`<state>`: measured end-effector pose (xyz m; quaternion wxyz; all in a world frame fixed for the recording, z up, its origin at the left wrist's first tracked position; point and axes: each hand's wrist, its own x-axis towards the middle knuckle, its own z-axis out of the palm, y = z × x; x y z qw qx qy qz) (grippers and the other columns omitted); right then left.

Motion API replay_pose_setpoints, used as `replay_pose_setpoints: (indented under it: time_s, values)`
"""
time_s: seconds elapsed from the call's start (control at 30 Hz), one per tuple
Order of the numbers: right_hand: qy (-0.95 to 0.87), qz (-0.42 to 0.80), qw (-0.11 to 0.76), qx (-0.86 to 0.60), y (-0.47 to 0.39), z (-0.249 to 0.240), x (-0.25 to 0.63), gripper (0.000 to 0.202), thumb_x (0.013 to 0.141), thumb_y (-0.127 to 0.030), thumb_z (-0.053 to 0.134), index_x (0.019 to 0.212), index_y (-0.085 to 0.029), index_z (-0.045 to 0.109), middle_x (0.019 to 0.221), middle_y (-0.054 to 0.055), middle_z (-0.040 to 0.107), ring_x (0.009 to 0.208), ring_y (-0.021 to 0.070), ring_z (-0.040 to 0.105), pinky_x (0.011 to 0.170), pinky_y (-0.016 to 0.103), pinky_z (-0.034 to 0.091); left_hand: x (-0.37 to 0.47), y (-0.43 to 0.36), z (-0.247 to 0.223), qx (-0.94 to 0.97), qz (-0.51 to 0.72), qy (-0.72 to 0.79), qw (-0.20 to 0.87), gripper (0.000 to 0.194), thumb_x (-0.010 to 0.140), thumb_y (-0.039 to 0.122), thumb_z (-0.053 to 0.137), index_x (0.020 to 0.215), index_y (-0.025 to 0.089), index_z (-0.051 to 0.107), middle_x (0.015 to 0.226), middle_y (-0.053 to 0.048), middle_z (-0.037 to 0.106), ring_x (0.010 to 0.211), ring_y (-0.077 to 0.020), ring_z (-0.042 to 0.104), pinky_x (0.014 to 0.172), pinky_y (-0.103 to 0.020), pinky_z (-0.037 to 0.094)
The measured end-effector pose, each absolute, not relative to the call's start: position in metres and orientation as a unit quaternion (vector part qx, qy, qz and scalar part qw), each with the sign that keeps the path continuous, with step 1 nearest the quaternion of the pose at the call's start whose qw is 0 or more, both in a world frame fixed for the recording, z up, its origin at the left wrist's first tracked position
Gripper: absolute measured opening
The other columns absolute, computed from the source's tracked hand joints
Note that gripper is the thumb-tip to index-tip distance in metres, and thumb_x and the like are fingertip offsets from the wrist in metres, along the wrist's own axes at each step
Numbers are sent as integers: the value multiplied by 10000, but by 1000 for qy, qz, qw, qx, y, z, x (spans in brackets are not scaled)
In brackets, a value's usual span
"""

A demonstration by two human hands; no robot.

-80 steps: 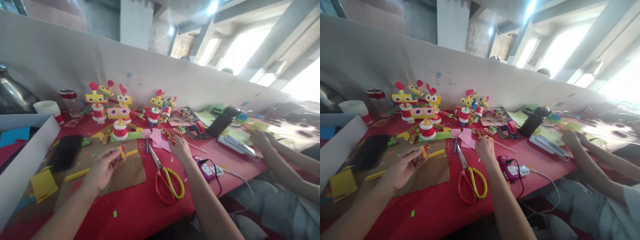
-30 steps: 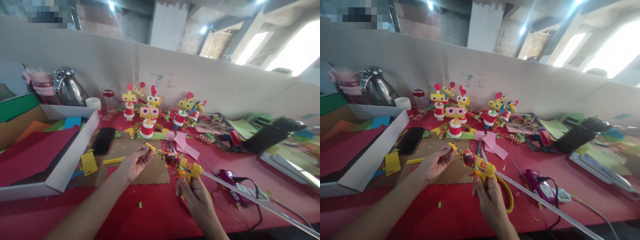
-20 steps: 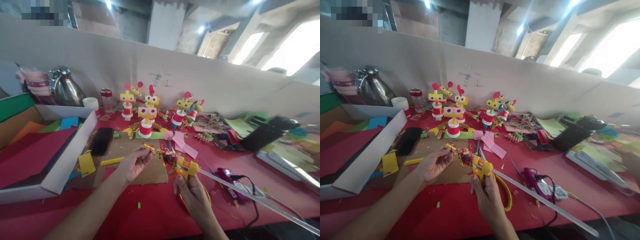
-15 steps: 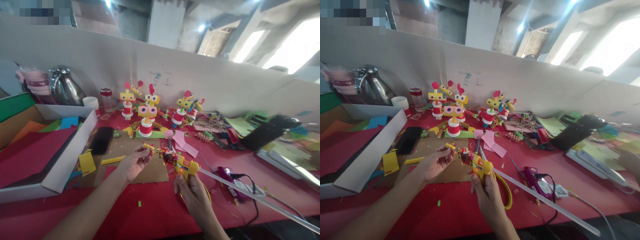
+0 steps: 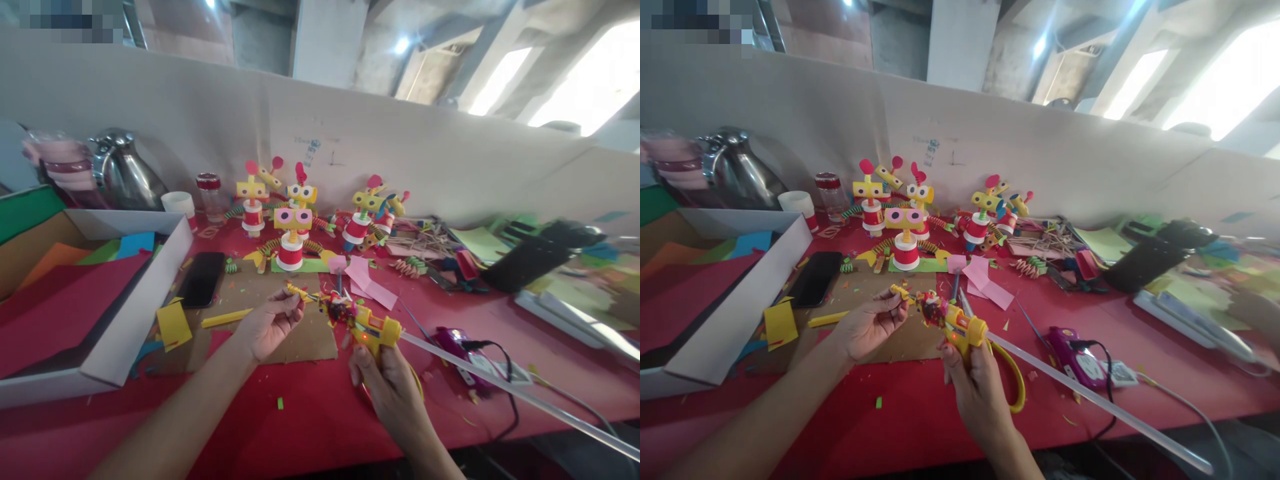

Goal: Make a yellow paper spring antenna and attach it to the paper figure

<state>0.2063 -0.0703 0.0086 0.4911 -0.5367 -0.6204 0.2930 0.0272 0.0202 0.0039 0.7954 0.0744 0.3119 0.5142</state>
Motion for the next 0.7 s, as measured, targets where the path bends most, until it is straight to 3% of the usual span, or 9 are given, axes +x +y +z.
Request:
replay_pose_setpoints:
  time_s: [0.7]
  values:
    - [-618, 319, 461, -551, -74, 7, 208, 233, 925, -392, 427, 816, -196, 492, 572, -32, 471, 501, 119, 459, 495, 252, 387, 26, 21, 1, 82, 516, 295, 800, 163, 717, -61, 594, 704, 94, 643, 674, -58, 661, 649, -121, 647, 562, -181, 519]
